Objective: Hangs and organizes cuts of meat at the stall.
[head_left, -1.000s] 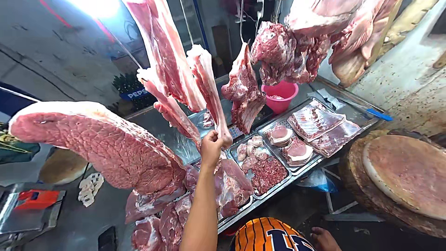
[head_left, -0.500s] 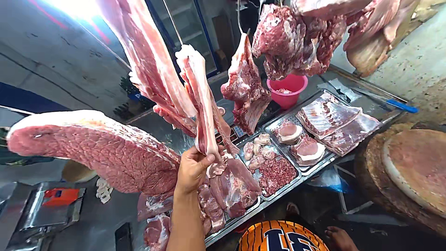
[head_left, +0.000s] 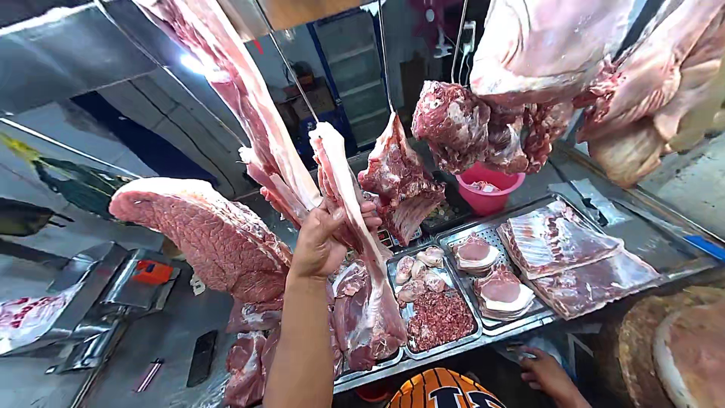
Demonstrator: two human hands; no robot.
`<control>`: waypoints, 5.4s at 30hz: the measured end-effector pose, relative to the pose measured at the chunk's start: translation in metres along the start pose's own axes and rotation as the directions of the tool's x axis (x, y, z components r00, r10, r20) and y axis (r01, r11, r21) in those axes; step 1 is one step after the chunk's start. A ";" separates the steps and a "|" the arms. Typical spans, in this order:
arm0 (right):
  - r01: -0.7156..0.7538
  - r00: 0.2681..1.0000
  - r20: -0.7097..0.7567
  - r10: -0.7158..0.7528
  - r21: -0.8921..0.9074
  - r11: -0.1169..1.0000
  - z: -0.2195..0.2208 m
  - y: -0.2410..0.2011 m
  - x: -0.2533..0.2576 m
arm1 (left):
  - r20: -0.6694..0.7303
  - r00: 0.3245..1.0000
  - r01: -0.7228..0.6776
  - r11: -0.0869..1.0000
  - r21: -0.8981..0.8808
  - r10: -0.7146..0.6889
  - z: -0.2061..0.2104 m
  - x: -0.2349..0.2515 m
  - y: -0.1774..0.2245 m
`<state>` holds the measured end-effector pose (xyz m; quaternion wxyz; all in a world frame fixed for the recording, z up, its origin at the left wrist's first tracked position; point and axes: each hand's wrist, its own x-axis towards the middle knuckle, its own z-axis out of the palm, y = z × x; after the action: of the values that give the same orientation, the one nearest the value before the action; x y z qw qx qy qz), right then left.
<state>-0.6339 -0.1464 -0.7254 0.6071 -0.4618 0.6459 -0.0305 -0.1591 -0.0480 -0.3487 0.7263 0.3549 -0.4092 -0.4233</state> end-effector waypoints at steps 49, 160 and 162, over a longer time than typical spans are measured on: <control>0.963 0.112 0.571 -0.813 -0.263 -0.052 0.154 -0.589 -0.276 | -0.017 0.992 -0.105 0.903 0.417 0.123 0.021 0.036 0.083; 0.949 0.254 0.280 -0.926 -0.257 0.183 0.152 -0.522 -0.232 | -0.579 0.579 0.704 -0.006 0.710 -0.575 -0.165 -0.091 -0.160; 0.948 0.252 0.294 -0.922 -0.266 0.174 0.153 -0.523 -0.230 | -0.523 0.674 0.708 0.253 0.660 -0.522 -0.159 -0.093 -0.140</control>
<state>-0.2549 -0.2199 -0.2769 0.3747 -0.8704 0.1987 -0.2501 -0.0909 0.0082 -0.5623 0.2785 0.8216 -0.3093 -0.3894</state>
